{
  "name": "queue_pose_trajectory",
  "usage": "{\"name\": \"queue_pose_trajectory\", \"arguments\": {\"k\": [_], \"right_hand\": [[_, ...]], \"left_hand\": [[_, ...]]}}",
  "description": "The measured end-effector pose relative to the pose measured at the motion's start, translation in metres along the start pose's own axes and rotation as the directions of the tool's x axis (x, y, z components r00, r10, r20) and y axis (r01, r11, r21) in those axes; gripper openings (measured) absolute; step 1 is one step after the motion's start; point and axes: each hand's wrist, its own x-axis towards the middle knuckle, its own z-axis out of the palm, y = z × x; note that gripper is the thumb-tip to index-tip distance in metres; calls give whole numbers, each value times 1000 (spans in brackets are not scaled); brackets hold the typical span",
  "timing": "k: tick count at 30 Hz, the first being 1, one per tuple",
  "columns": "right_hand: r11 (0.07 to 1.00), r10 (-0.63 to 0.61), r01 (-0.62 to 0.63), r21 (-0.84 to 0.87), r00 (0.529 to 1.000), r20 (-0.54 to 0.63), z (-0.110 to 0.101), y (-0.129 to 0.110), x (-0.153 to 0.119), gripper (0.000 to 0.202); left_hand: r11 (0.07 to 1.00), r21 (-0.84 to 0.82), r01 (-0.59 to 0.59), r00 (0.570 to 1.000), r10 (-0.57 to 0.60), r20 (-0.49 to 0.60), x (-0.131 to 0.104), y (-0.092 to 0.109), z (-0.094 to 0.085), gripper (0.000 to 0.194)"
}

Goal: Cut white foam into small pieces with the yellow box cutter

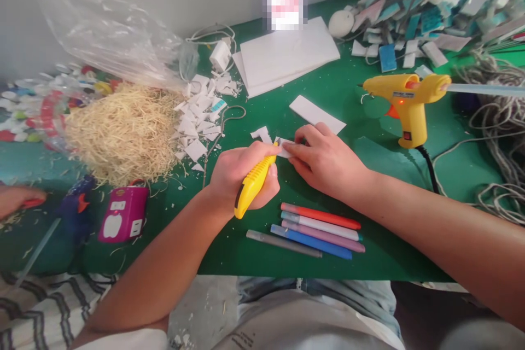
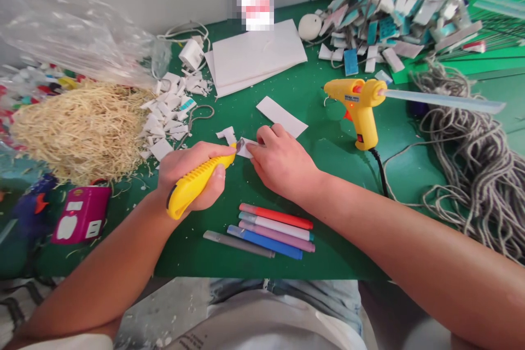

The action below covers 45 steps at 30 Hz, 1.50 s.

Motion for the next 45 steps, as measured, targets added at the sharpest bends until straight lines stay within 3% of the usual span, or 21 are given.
{"name": "queue_pose_trajectory", "arguments": {"k": [6, 10, 15, 22, 37, 45], "right_hand": [[1000, 8, -8, 7, 1000, 7, -1, -1, 1, 30], [1000, 1, -1, 9, 1000, 4, -2, 2, 0, 29], [1000, -1, 1, -10, 1000, -7, -2, 4, -3, 31], [1000, 3, -4, -13, 999, -42, -3, 8, -3, 35], [1000, 14, -14, 14, 1000, -26, -4, 10, -1, 28], [1000, 3, -3, -4, 1000, -24, -4, 9, -1, 29]], "left_hand": [[998, -57, -7, 1000, 6, -30, -1, 6, -6, 20], [997, -22, 79, 997, -79, -19, -7, 9, -13, 18], [994, 6, 114, 964, -109, -242, -10, -2, -8, 23], [960, -51, 275, 952, -280, -125, -10, -7, 4, 28], [990, -84, 116, 990, -122, -67, -6, -6, 12, 24], [989, -59, 132, 991, -134, -25, -5, -5, 10, 25]]}}
